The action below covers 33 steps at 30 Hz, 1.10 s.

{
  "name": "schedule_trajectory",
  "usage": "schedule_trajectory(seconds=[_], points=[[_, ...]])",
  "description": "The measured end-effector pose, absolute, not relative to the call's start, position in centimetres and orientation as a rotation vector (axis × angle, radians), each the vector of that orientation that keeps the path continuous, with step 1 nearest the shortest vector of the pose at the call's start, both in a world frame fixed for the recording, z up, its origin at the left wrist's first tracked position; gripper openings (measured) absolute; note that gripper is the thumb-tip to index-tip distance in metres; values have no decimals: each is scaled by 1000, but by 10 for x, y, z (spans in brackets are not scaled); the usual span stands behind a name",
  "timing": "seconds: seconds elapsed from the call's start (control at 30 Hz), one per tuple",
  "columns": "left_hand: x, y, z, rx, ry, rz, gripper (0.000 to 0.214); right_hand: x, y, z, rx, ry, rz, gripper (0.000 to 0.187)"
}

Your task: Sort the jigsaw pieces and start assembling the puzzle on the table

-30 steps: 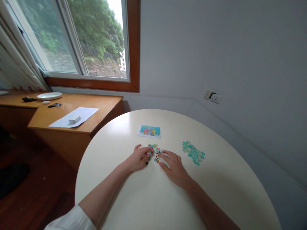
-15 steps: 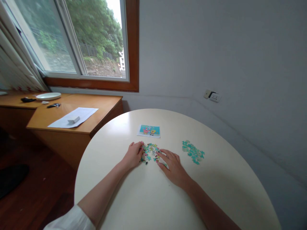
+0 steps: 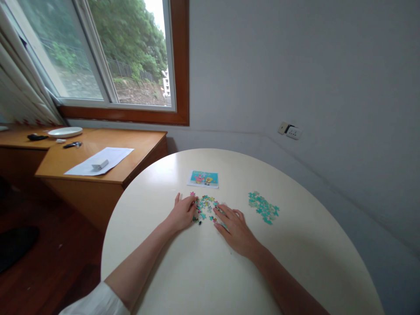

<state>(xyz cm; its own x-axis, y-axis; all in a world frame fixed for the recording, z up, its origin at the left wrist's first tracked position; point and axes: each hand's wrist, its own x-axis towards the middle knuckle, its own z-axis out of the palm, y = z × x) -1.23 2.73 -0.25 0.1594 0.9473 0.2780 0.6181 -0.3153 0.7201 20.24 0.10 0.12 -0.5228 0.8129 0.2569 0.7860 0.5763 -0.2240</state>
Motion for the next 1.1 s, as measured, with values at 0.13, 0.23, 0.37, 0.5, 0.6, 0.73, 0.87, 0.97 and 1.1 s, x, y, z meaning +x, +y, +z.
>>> schedule_trajectory(seconds=[0.13, 0.23, 0.37, 0.5, 0.6, 0.73, 0.87, 0.97, 1.1], points=[[-12, 29, -3, 1987, 1532, 1066, 22, 203, 0, 1, -1309, -2496, 133, 39], [-13, 30, -1, 1957, 1518, 1125, 20, 203, 0, 1, -1314, -2485, 137, 39], [-13, 29, 3, 1990, 1526, 1079, 13, 203, 0, 1, -1310, -2475, 123, 38], [-13, 26, 10, 2001, 1633, 997, 15, 202, 0, 2, -1317, -2488, 147, 39], [-12, 22, 17, 1994, 1675, 973, 15, 202, 1, 2, -1324, -2494, 174, 39], [-13, 18, 26, 2085, 1722, 885, 15, 202, 0, 3, -1317, -2483, 185, 38], [-15, 17, 29, 2080, 1785, 840, 14, 203, 1, 2, -1306, -2482, 187, 38], [-16, 18, 28, 2084, 1813, 832, 15, 203, 1, 1, -1311, -2479, 182, 38], [-19, 22, 22, 2069, 1874, 847, 16, 203, 1, 1, -1309, -2478, 174, 38]])
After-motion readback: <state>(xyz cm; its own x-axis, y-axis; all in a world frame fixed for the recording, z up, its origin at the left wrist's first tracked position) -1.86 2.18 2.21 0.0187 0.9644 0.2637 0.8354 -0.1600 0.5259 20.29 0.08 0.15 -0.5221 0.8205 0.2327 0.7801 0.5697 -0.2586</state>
